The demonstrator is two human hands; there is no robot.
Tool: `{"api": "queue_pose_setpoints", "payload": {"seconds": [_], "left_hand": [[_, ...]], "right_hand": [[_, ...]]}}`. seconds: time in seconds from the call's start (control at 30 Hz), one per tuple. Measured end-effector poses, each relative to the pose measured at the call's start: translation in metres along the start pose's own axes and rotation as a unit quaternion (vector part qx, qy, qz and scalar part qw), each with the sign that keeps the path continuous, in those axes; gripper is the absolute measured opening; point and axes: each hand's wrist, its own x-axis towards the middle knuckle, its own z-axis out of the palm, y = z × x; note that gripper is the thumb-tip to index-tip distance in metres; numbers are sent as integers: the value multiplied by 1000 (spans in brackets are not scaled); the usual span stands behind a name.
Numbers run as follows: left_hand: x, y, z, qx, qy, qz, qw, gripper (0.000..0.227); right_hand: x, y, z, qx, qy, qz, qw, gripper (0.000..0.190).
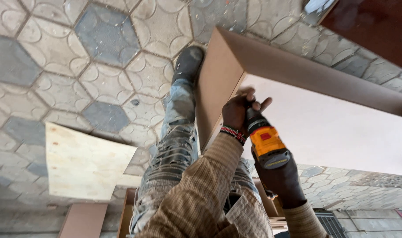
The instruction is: The person uses a cordless drill to drive screws into wooden panels, joining them to form a cabinet frame. They align the pieces, insert screws, and fasten them while working on a tiled floor with other furniture parts nearby.
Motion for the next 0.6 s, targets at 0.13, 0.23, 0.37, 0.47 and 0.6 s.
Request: {"api": "queue_pose_setpoints", "payload": {"seconds": [0.13, 0.23, 0.37, 0.47, 0.6], "left_hand": [[6, -8, -22, 9, -8, 18, 1000, 31], [14, -11, -36, -41, -101, 23, 994, 34], [5, -10, -24, -27, -61, 28, 997, 33], [9, -8, -42, -36, -83, 17, 996, 35], [2, -15, -6, 11, 22, 33, 999, 20]], "right_hand": [[-4, 14, 2, -42, -9, -13, 999, 39], [-7, 25, 7, -76, -19, -37, 996, 40], [-17, 33, 12, -120, -40, -66, 990, 43], [-25, 32, 16, -149, -51, -78, 984, 46], [-26, 38, 24, -188, -64, -105, 974, 49]]}}
